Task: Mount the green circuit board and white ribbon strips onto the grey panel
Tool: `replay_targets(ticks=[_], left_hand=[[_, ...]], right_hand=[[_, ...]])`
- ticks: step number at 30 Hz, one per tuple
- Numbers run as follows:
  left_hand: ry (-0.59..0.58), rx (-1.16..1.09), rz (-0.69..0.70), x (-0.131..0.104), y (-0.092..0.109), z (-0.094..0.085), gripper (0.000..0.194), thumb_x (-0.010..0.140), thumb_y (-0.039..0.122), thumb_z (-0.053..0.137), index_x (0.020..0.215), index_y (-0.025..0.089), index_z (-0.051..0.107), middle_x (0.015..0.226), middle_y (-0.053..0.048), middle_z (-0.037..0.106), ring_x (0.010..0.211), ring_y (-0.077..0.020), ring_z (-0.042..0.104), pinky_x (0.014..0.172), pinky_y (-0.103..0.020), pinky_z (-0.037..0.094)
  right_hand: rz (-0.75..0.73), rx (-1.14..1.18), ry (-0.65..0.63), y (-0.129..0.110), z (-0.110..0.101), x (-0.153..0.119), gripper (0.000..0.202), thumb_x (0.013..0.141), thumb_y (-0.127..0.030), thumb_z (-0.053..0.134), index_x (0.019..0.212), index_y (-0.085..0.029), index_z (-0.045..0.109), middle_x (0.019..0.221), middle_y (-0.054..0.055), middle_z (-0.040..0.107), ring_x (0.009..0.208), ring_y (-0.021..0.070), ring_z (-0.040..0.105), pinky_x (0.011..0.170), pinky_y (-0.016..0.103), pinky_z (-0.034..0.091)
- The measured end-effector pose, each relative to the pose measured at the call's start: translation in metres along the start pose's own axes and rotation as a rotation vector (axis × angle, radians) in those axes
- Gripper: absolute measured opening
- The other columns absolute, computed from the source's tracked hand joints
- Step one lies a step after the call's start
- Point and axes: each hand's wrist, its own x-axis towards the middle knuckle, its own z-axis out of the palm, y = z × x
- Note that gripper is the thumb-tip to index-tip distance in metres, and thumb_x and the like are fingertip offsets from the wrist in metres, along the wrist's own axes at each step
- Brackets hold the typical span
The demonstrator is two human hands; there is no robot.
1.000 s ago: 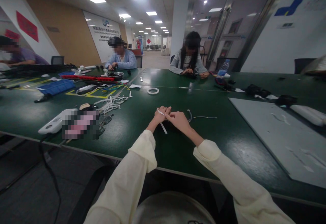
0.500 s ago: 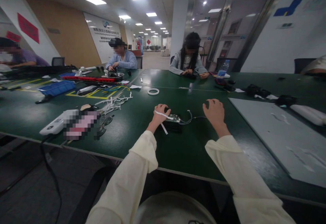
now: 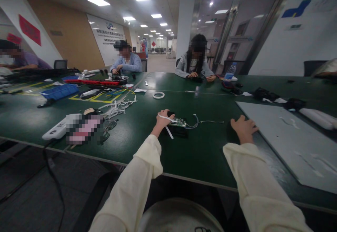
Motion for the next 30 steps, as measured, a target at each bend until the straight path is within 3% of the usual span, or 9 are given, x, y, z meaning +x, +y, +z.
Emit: replay_targets(ticks=[4,18,23,30], left_hand=[[-0.012,0.014,-0.012,-0.002,0.0,-0.001,0.056,0.076,0.061,0.049,0.116,0.022,0.053,0.115,-0.011,0.054,0.105,-0.0258,0.05,0.087,-0.035,0.038],[-0.097,0.039,0.029,-0.007,0.002,-0.007,0.051,0.067,0.067,0.055,0.101,0.029,0.063,0.099,-0.007,0.057,0.099,-0.0262,0.052,0.085,-0.038,0.04],[-0.069,0.008,0.052,-0.01,0.004,-0.007,0.041,0.069,0.059,0.058,0.09,0.024,0.064,0.087,-0.005,0.058,0.091,-0.0222,0.054,0.082,-0.034,0.042],[0.026,-0.171,0.145,-0.008,0.004,-0.007,0.024,0.071,0.038,0.064,0.084,0.018,0.062,0.078,-0.003,0.056,0.089,-0.0174,0.052,0.076,-0.026,0.044]], right_hand=[[0.033,-0.026,-0.001,0.0,0.001,0.003,0.05,0.081,-0.042,0.046,0.117,-0.008,0.051,0.113,0.024,0.046,0.109,0.0352,0.043,0.088,0.046,0.033],[0.044,0.1,0.063,-0.005,-0.01,-0.002,0.044,0.08,-0.038,0.047,0.115,-0.014,0.057,0.118,0.02,0.043,0.108,0.0384,0.042,0.086,0.051,0.034],[0.072,0.139,0.018,-0.009,-0.016,-0.004,0.042,0.079,-0.037,0.046,0.115,-0.017,0.057,0.118,0.018,0.044,0.109,0.04,0.04,0.086,0.057,0.032],[0.066,0.18,0.023,-0.006,-0.021,-0.002,0.041,0.078,-0.032,0.047,0.116,-0.018,0.056,0.116,0.017,0.047,0.105,0.037,0.045,0.083,0.054,0.037]])
